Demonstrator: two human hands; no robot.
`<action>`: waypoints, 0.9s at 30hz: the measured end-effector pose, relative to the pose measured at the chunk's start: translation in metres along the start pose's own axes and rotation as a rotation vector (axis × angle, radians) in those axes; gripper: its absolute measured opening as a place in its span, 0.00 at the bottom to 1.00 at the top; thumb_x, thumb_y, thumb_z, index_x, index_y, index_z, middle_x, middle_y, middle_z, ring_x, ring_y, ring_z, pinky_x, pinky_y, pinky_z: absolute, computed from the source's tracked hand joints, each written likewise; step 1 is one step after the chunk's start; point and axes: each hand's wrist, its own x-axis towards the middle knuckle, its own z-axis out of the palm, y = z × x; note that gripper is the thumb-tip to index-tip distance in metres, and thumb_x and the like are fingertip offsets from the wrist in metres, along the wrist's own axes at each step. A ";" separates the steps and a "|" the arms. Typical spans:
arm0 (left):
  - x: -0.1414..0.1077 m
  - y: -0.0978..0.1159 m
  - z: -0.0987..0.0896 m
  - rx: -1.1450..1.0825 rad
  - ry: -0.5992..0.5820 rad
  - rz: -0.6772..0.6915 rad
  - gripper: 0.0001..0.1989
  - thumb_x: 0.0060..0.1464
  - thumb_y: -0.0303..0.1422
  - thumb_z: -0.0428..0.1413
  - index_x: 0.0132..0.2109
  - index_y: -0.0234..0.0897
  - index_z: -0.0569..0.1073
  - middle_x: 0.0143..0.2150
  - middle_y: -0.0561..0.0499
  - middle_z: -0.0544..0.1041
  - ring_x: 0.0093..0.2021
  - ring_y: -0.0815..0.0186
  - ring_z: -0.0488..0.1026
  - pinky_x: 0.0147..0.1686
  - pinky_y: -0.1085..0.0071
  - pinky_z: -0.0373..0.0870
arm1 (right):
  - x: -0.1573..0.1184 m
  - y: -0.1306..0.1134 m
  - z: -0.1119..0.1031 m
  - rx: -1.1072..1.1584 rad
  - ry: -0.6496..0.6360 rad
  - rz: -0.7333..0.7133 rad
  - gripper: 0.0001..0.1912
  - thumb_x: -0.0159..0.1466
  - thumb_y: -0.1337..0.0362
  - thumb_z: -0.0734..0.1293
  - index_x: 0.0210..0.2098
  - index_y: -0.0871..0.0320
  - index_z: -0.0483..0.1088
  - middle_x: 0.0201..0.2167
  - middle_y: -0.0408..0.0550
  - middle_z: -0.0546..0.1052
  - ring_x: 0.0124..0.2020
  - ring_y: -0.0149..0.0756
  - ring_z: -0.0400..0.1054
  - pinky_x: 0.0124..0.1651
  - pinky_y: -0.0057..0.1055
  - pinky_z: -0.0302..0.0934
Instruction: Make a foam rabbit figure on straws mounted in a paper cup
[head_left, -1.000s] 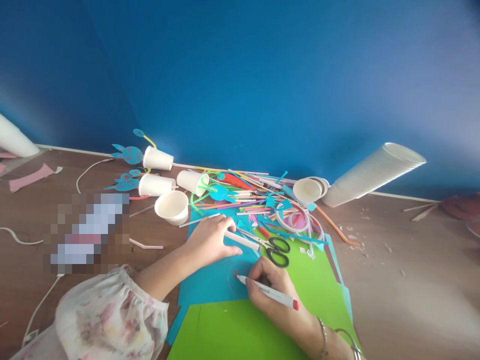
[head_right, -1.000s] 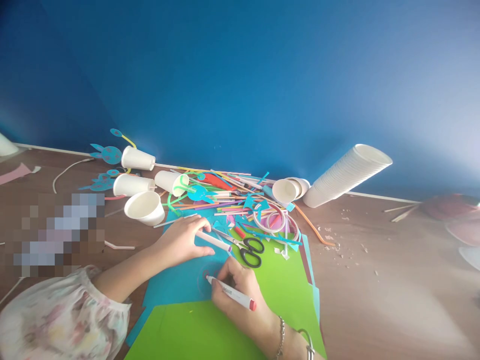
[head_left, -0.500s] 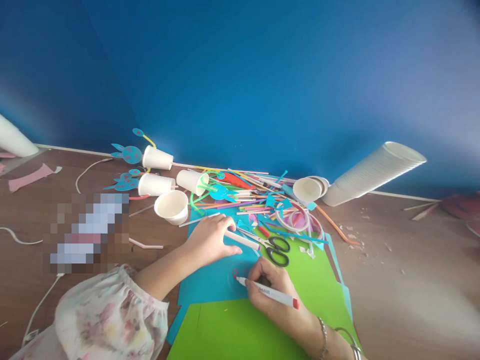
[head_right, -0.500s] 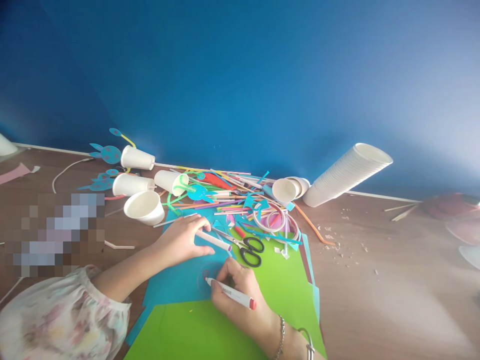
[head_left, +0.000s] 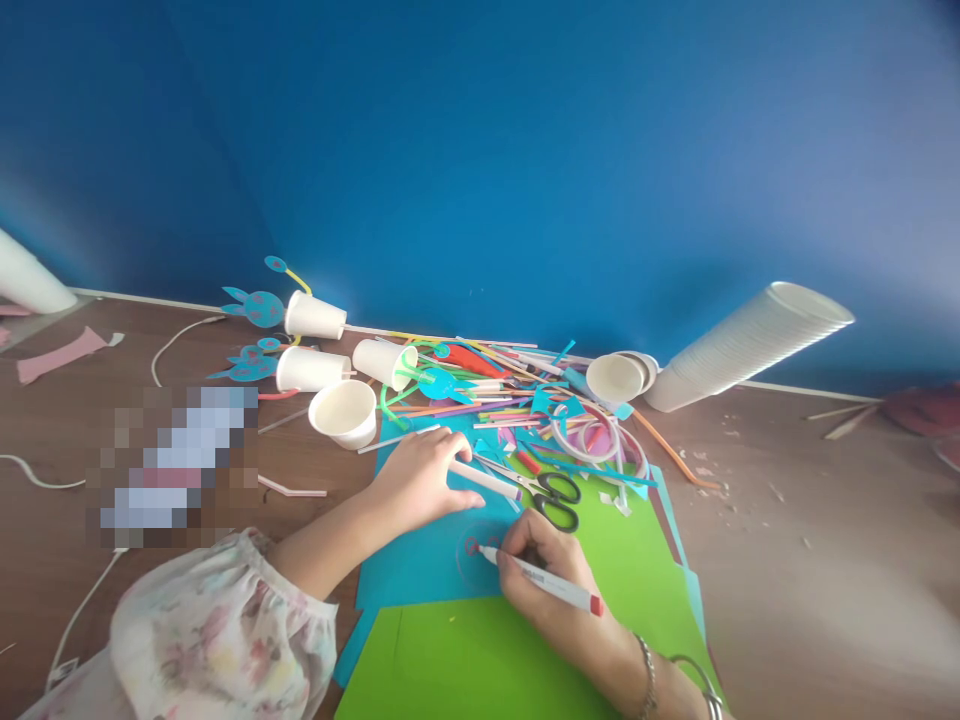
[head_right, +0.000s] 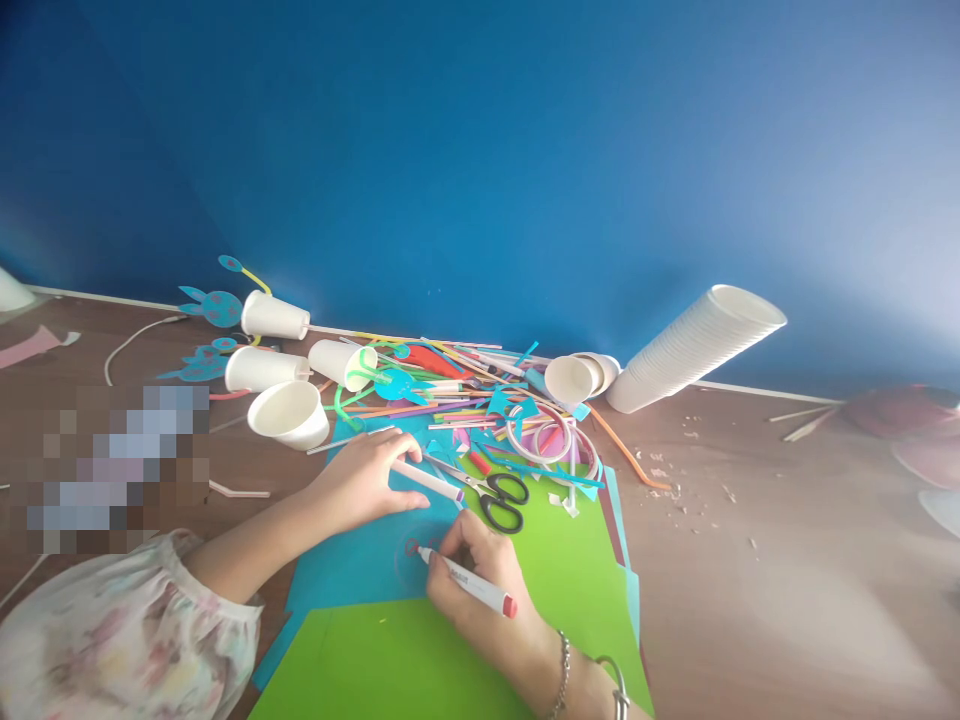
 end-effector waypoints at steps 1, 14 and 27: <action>0.000 0.000 0.000 0.000 -0.001 -0.001 0.19 0.41 0.42 0.65 0.38 0.41 0.69 0.39 0.52 0.75 0.41 0.58 0.72 0.42 0.65 0.65 | 0.000 0.001 0.000 0.001 0.001 0.000 0.09 0.54 0.68 0.63 0.22 0.54 0.56 0.15 0.35 0.60 0.16 0.25 0.53 0.18 0.23 0.46; 0.000 0.000 -0.001 0.005 0.008 0.011 0.19 0.41 0.42 0.64 0.38 0.40 0.70 0.39 0.51 0.75 0.40 0.58 0.72 0.42 0.65 0.65 | -0.001 0.000 0.000 0.024 -0.064 -0.010 0.10 0.54 0.68 0.65 0.23 0.55 0.57 0.15 0.35 0.62 0.15 0.24 0.53 0.18 0.22 0.45; 0.000 -0.001 0.001 -0.008 0.006 0.010 0.19 0.41 0.42 0.65 0.38 0.40 0.69 0.39 0.51 0.75 0.41 0.58 0.72 0.42 0.64 0.65 | -0.001 0.007 0.001 0.033 -0.017 -0.008 0.10 0.55 0.69 0.64 0.23 0.55 0.56 0.15 0.35 0.63 0.16 0.25 0.54 0.18 0.23 0.47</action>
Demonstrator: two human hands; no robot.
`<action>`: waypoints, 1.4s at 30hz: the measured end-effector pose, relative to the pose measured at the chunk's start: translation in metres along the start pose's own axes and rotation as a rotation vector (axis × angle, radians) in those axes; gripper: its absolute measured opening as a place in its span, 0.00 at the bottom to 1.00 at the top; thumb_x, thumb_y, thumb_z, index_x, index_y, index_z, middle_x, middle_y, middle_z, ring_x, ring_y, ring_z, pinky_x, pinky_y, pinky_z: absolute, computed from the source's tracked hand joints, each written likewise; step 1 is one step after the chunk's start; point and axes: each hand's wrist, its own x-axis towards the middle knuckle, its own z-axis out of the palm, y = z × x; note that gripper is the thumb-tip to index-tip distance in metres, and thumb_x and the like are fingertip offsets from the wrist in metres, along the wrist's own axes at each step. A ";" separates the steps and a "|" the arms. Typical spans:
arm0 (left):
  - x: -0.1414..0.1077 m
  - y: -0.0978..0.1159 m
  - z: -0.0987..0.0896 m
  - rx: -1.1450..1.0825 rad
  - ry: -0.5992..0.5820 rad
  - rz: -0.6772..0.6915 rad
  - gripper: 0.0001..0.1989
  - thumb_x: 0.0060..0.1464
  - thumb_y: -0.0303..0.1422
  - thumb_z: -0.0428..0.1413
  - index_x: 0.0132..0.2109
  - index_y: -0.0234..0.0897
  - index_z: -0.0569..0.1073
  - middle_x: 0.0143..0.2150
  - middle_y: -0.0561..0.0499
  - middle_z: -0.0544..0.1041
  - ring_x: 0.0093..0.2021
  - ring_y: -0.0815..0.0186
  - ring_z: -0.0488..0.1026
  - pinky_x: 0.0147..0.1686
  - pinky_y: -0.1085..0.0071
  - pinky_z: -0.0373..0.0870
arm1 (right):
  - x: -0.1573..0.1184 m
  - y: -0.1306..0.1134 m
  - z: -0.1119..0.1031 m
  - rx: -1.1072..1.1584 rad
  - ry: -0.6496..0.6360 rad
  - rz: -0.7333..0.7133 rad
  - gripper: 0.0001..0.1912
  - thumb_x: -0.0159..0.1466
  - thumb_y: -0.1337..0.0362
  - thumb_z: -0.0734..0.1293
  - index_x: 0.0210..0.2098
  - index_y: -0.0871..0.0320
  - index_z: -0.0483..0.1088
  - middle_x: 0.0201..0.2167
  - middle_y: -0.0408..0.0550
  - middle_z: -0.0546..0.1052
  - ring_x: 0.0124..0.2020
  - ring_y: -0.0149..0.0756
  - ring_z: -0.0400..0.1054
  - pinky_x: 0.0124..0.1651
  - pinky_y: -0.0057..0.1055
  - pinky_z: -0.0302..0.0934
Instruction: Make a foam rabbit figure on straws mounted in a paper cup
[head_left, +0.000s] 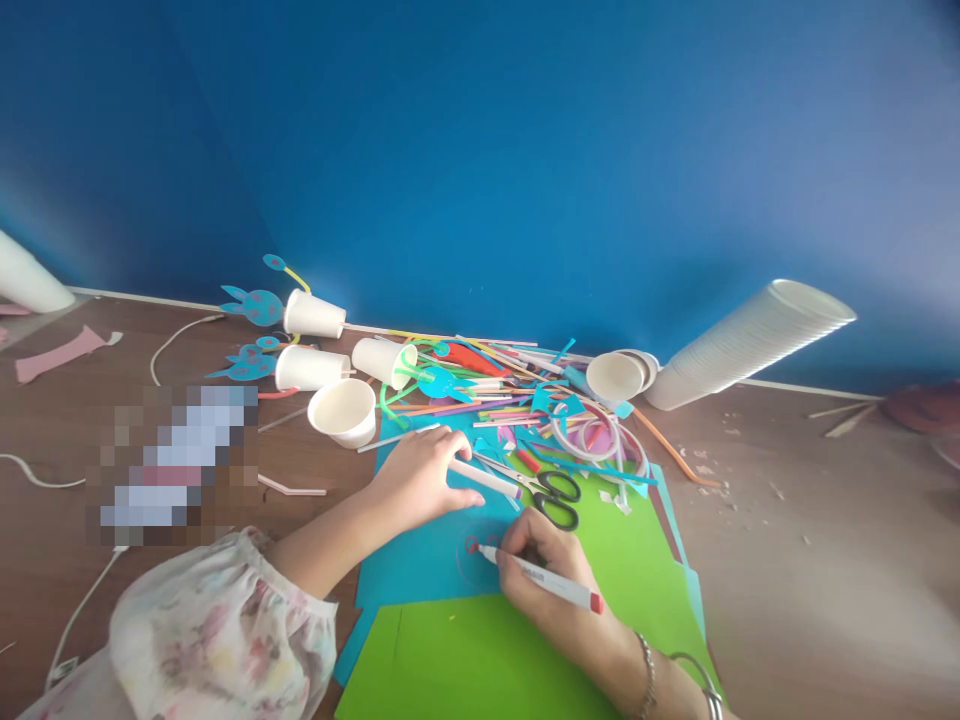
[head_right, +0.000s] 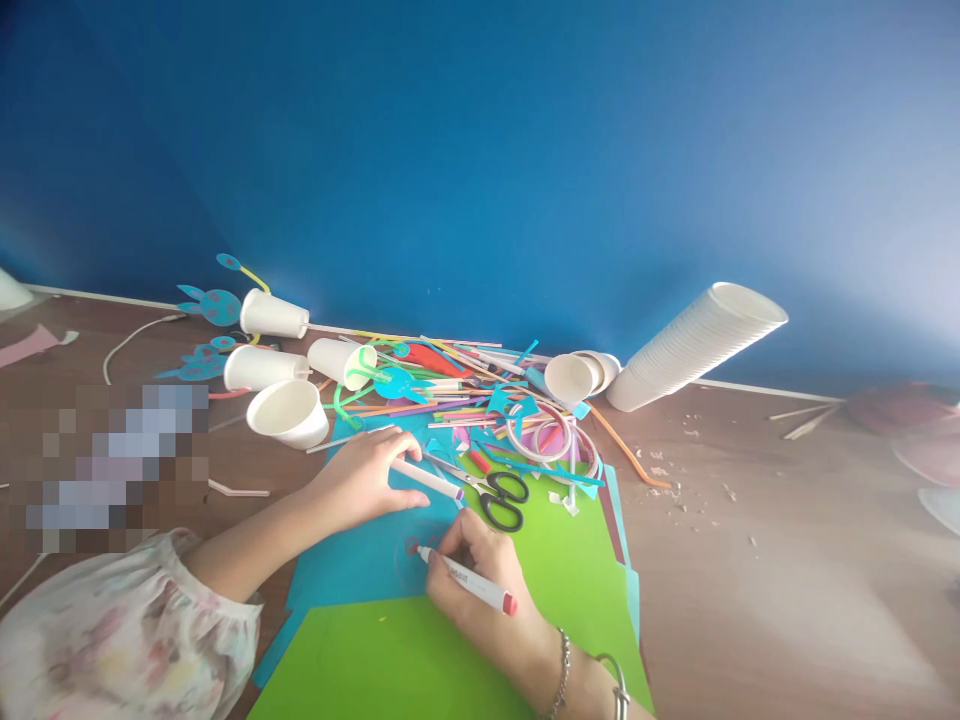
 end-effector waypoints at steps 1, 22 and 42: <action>0.000 0.000 0.000 0.000 -0.001 -0.002 0.19 0.41 0.42 0.65 0.38 0.40 0.69 0.39 0.51 0.75 0.41 0.58 0.72 0.42 0.64 0.65 | 0.000 0.000 0.000 0.000 -0.006 0.001 0.10 0.55 0.68 0.64 0.23 0.55 0.56 0.15 0.35 0.63 0.16 0.25 0.55 0.18 0.23 0.47; 0.000 0.001 -0.001 0.012 0.001 0.003 0.18 0.41 0.43 0.64 0.38 0.40 0.70 0.39 0.51 0.76 0.40 0.58 0.72 0.42 0.64 0.65 | 0.000 -0.008 -0.002 -0.012 -0.036 0.004 0.10 0.54 0.68 0.65 0.23 0.55 0.57 0.16 0.36 0.63 0.16 0.24 0.54 0.18 0.23 0.47; 0.000 0.000 0.000 0.004 0.007 0.017 0.18 0.41 0.42 0.64 0.38 0.41 0.69 0.39 0.52 0.75 0.40 0.58 0.73 0.42 0.64 0.65 | 0.000 -0.005 -0.002 0.060 -0.030 0.011 0.10 0.55 0.66 0.65 0.23 0.55 0.58 0.16 0.36 0.63 0.17 0.25 0.54 0.19 0.23 0.47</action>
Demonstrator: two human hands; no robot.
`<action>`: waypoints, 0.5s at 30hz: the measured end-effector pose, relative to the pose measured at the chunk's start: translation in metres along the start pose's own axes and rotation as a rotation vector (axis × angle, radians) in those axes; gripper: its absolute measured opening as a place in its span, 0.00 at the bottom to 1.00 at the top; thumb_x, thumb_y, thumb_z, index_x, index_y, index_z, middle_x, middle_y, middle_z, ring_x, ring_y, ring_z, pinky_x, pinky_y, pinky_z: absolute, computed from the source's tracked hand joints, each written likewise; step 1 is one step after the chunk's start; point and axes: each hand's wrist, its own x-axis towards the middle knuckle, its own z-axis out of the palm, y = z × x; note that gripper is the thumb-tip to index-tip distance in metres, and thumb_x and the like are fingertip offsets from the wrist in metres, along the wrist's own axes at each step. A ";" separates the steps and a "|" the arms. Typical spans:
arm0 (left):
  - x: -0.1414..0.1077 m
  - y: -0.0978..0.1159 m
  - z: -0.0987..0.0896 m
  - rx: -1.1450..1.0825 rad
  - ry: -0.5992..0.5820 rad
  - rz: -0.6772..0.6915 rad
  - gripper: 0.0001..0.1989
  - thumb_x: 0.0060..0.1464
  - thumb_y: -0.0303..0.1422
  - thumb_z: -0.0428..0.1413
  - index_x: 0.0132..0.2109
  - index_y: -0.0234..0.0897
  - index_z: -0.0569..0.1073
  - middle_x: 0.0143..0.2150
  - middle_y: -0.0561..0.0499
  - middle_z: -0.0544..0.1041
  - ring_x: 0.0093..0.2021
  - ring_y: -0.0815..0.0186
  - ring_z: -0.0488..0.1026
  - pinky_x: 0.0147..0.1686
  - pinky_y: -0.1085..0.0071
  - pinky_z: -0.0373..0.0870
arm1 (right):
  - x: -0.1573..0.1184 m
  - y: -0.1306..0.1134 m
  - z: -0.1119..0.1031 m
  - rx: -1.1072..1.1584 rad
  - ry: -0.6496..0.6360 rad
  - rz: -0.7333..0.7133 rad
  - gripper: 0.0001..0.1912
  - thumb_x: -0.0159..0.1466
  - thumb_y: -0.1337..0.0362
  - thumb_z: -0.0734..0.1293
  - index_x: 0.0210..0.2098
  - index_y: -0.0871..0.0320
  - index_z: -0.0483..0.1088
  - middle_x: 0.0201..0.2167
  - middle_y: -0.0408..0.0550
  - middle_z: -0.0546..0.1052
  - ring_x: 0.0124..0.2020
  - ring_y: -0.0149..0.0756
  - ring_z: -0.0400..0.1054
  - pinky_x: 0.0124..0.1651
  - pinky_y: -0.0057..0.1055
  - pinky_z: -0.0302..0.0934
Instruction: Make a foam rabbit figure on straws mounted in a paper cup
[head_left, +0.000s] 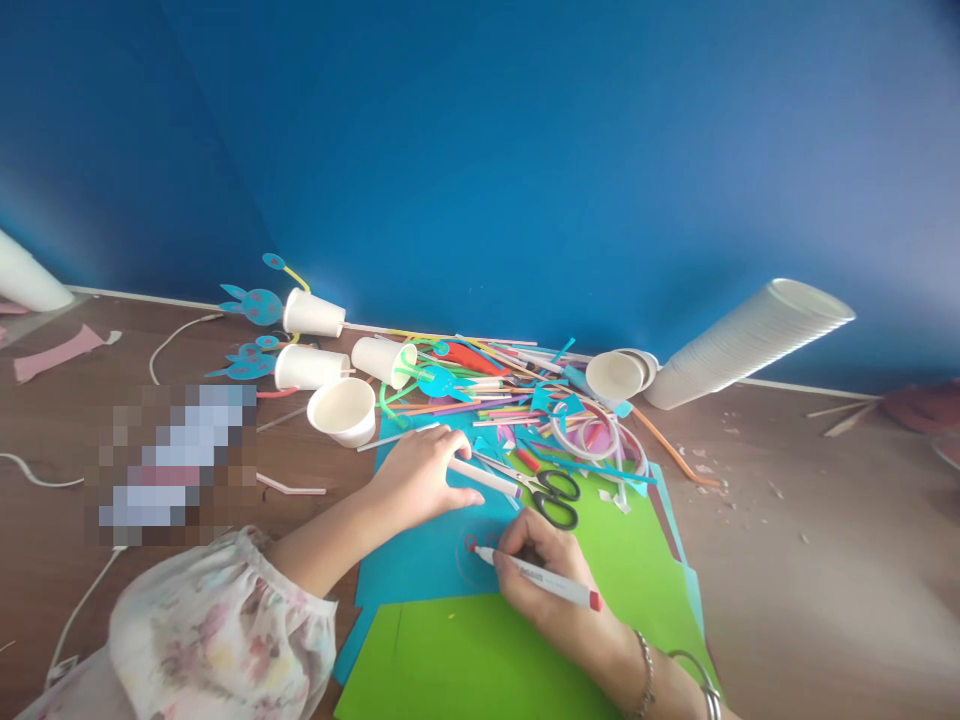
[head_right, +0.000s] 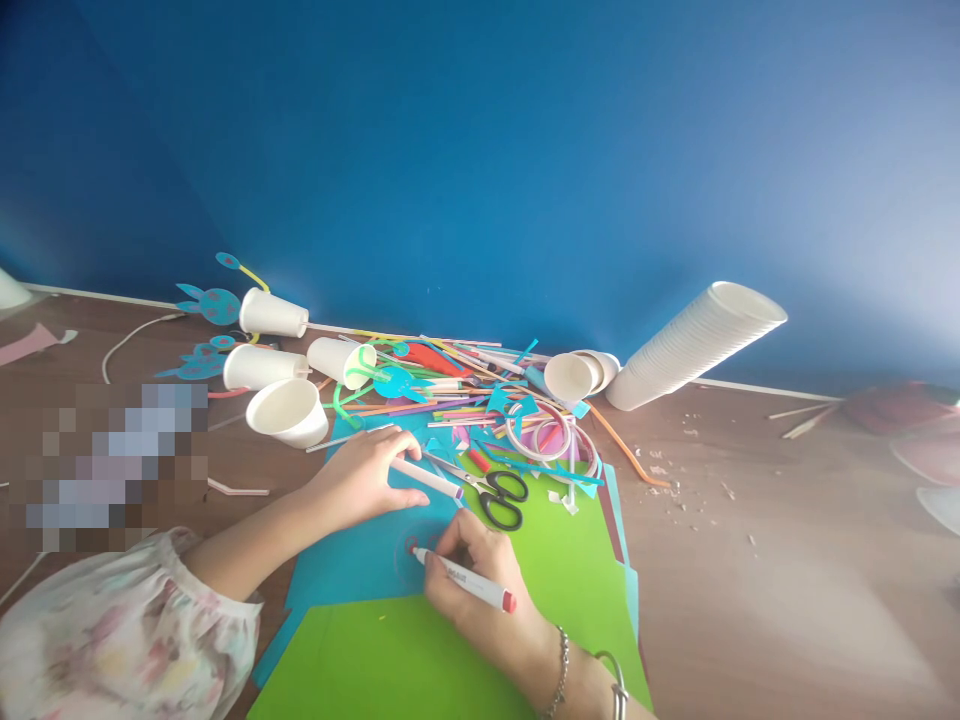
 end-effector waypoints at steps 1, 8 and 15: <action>0.000 -0.001 0.001 -0.002 0.006 0.007 0.18 0.41 0.42 0.64 0.38 0.41 0.69 0.38 0.52 0.75 0.40 0.58 0.73 0.42 0.64 0.65 | 0.000 0.001 0.000 0.038 0.010 0.010 0.10 0.56 0.64 0.65 0.24 0.55 0.58 0.16 0.36 0.63 0.17 0.25 0.54 0.19 0.23 0.48; 0.000 -0.002 0.001 -0.008 0.015 0.019 0.18 0.41 0.42 0.65 0.37 0.40 0.69 0.38 0.52 0.75 0.40 0.58 0.72 0.42 0.64 0.65 | 0.002 -0.005 -0.001 0.099 0.012 0.061 0.11 0.59 0.60 0.66 0.26 0.56 0.60 0.18 0.39 0.68 0.17 0.25 0.55 0.19 0.23 0.48; 0.001 -0.001 0.001 -0.007 0.002 0.020 0.19 0.42 0.42 0.65 0.38 0.39 0.69 0.39 0.51 0.75 0.41 0.58 0.72 0.42 0.64 0.64 | 0.004 -0.010 -0.001 0.047 0.004 0.071 0.10 0.57 0.61 0.65 0.24 0.56 0.60 0.16 0.37 0.64 0.17 0.25 0.54 0.19 0.23 0.48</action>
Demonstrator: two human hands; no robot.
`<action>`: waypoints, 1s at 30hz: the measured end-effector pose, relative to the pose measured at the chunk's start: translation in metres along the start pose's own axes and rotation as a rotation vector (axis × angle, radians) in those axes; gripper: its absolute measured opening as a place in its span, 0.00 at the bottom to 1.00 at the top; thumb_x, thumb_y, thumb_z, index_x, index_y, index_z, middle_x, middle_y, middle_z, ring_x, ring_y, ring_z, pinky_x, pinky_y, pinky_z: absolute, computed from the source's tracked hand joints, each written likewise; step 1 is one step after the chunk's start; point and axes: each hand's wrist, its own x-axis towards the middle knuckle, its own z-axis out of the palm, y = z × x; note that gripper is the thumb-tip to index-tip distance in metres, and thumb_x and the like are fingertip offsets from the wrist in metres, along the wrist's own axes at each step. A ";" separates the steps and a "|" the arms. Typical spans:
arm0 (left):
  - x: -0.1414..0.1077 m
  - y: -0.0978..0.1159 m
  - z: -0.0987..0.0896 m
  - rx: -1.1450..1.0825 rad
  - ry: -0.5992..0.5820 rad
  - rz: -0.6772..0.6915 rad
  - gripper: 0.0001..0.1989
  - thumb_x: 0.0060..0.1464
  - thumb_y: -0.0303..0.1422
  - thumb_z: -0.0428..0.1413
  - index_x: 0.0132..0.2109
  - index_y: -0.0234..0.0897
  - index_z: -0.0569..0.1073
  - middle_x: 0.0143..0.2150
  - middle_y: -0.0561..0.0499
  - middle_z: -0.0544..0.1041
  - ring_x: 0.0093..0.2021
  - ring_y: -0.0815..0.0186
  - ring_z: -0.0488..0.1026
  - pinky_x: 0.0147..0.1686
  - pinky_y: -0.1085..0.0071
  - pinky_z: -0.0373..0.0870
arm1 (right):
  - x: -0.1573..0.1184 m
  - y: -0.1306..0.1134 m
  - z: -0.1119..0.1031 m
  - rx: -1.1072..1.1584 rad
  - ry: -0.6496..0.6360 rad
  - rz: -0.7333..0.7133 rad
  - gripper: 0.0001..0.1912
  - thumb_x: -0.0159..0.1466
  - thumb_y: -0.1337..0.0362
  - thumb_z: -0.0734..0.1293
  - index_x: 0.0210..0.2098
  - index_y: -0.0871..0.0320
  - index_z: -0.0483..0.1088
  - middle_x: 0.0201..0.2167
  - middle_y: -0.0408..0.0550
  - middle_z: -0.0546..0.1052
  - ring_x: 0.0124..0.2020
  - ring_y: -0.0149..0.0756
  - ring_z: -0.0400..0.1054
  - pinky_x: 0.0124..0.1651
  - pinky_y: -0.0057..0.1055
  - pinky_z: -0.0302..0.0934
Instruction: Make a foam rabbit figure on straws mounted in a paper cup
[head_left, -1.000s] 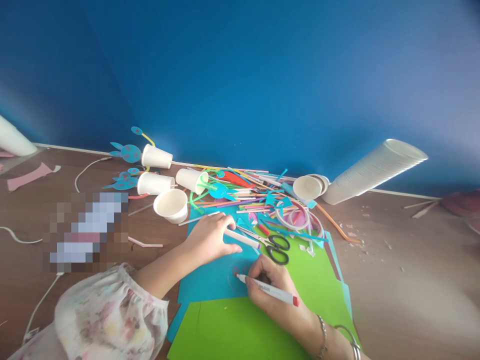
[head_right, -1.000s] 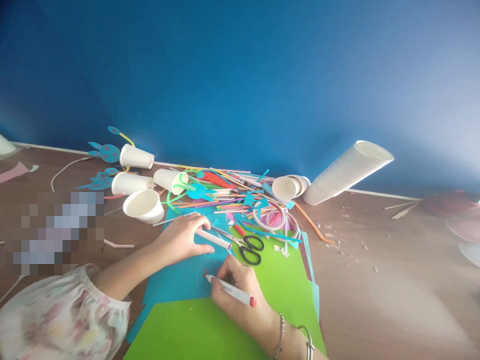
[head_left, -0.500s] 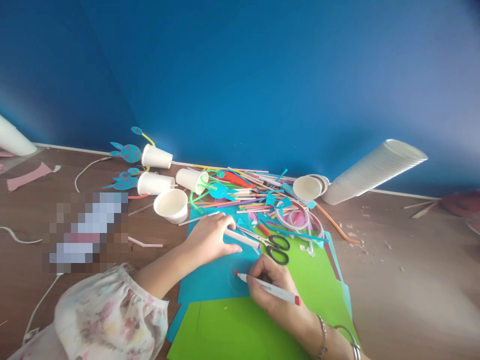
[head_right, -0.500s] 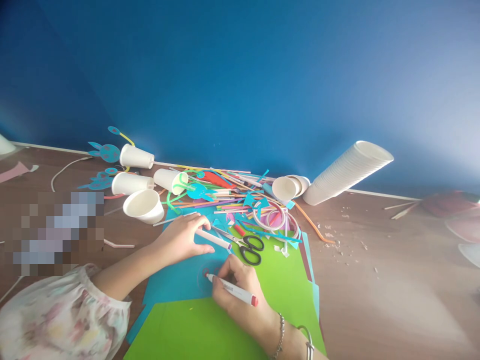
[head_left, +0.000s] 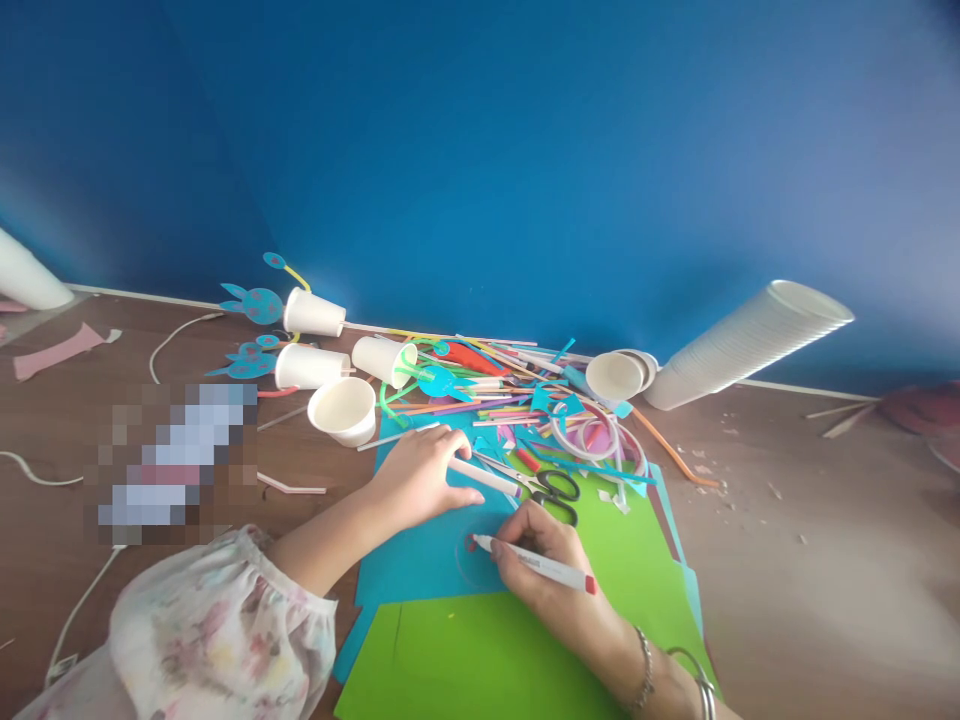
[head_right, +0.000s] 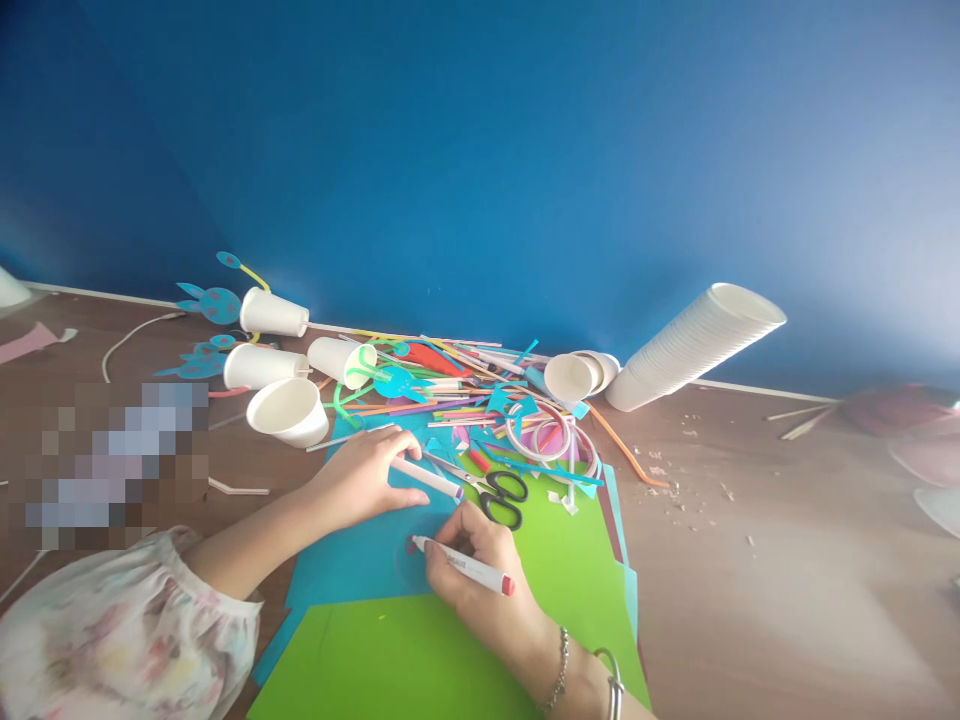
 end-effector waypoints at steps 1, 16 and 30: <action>0.000 0.000 0.000 0.001 0.001 0.001 0.19 0.41 0.42 0.65 0.38 0.39 0.69 0.39 0.51 0.75 0.41 0.58 0.72 0.42 0.64 0.64 | 0.000 0.000 0.000 -0.008 0.003 -0.002 0.10 0.57 0.61 0.65 0.24 0.56 0.60 0.16 0.37 0.64 0.17 0.25 0.54 0.19 0.23 0.48; -0.001 -0.001 0.001 -0.013 0.012 0.002 0.19 0.41 0.43 0.65 0.38 0.40 0.69 0.39 0.51 0.75 0.40 0.58 0.72 0.42 0.63 0.65 | -0.001 -0.002 0.003 -0.032 0.020 0.036 0.10 0.56 0.63 0.66 0.24 0.56 0.60 0.15 0.36 0.63 0.16 0.25 0.53 0.19 0.23 0.46; 0.000 -0.001 0.001 -0.008 0.014 0.002 0.19 0.41 0.42 0.65 0.38 0.39 0.70 0.39 0.51 0.75 0.39 0.58 0.72 0.42 0.63 0.65 | 0.000 -0.001 0.002 -0.043 -0.001 0.018 0.11 0.56 0.61 0.66 0.23 0.56 0.59 0.15 0.36 0.62 0.17 0.25 0.52 0.18 0.23 0.45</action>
